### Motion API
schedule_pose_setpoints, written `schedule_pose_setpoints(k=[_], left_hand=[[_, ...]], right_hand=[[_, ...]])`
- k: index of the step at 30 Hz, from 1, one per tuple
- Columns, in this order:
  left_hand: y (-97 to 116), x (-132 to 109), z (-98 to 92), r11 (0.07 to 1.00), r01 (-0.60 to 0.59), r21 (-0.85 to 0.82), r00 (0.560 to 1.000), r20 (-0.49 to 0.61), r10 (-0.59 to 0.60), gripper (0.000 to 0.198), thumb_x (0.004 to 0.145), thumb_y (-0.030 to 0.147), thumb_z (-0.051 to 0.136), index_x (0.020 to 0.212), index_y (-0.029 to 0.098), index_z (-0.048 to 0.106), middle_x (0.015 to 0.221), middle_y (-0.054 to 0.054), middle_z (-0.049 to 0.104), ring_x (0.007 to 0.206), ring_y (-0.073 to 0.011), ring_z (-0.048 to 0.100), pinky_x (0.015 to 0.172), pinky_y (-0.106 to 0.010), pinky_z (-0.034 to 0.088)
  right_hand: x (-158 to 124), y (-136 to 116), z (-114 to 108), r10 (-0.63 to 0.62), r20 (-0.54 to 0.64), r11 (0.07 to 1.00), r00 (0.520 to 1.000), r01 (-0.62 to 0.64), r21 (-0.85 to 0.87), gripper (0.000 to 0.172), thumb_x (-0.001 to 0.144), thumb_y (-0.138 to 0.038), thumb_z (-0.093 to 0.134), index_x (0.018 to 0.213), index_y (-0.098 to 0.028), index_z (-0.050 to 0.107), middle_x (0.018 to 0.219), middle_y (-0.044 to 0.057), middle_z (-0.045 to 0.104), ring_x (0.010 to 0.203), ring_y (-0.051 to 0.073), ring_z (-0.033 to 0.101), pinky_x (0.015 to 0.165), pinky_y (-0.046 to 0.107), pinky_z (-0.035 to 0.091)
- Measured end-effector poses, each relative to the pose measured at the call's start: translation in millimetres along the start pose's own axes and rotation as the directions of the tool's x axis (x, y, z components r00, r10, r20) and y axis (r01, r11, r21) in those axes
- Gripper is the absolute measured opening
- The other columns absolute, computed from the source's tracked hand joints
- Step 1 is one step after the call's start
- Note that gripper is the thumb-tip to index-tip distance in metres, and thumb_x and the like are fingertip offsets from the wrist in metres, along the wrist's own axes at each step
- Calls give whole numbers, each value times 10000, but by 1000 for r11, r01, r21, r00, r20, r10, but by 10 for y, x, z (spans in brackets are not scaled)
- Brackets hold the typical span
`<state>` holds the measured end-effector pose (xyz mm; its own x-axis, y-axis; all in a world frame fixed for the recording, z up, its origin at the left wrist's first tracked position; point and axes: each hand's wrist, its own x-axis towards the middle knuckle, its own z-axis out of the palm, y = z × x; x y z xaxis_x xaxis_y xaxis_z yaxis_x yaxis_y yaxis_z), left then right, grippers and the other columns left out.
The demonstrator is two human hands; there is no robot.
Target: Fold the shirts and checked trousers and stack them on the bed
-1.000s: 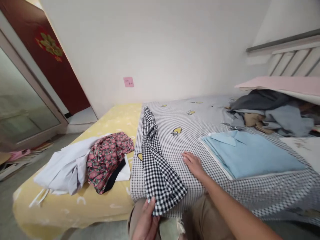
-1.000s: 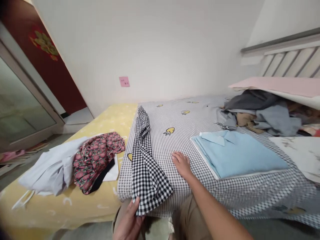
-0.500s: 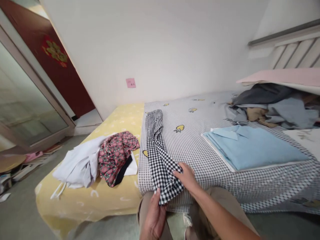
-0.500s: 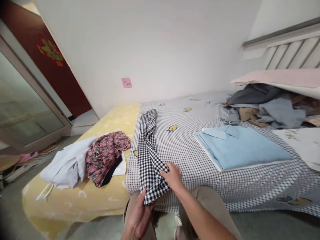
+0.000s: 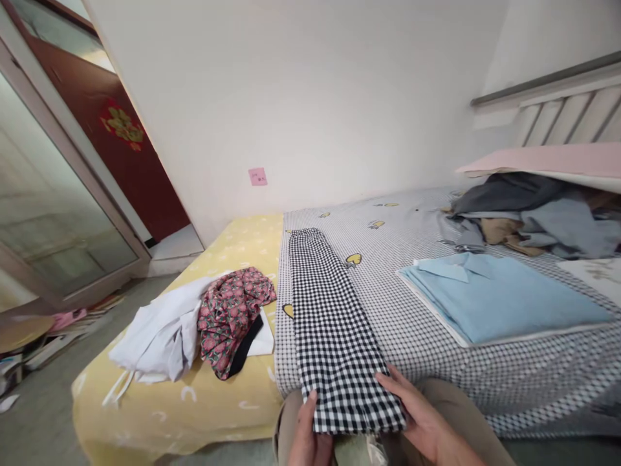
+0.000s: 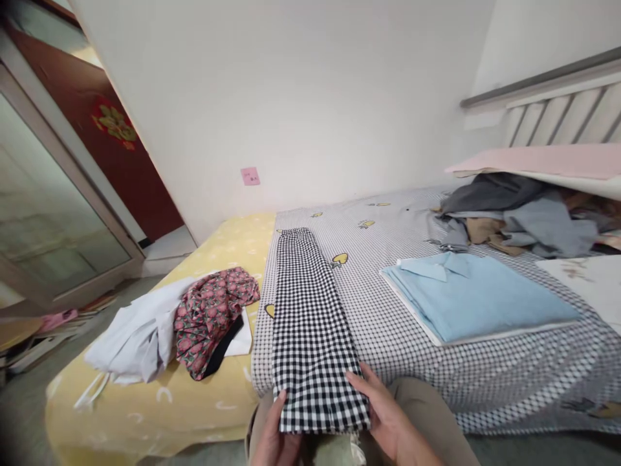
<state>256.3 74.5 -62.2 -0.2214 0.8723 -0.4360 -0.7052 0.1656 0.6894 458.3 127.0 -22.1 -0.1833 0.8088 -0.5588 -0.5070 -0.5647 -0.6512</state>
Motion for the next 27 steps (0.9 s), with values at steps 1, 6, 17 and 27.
schedule_pose_setpoints(k=[1,6,17,27], left_hand=[[22,-26,9,998,25,-53,1000,17,-25,307,806,470,730,973,218,781,1241,-125,763,1322,-324,617,1157,-475,477],[144,-197,109,944,48,-327,992,124,-7,307,812,380,778,1052,189,783,1324,-133,724,1368,-288,579,1230,-439,384],[62,-293,167,983,-179,29,948,273,164,656,800,451,809,1402,298,597,1533,-87,553,1427,-289,484,1251,-471,297],[2,-262,257,963,-194,186,970,181,161,437,721,440,809,1092,252,673,1041,-54,718,1067,-281,638,1042,-425,467]], right_hand=[[-39,-31,22,28,36,1000,999,-29,6,565,554,-345,970,1035,-254,688,1029,47,798,1025,264,741,877,363,590],[-84,-19,5,-39,205,999,978,34,26,430,619,-308,953,965,-227,710,1120,51,787,1101,256,722,941,373,600],[-101,118,-198,88,11,996,996,-88,-34,409,609,-201,954,949,-231,728,1000,15,807,873,228,766,746,330,660],[-13,194,-195,95,-17,994,995,-96,-44,396,599,-243,961,913,-220,721,965,27,811,1017,288,759,921,437,642]])
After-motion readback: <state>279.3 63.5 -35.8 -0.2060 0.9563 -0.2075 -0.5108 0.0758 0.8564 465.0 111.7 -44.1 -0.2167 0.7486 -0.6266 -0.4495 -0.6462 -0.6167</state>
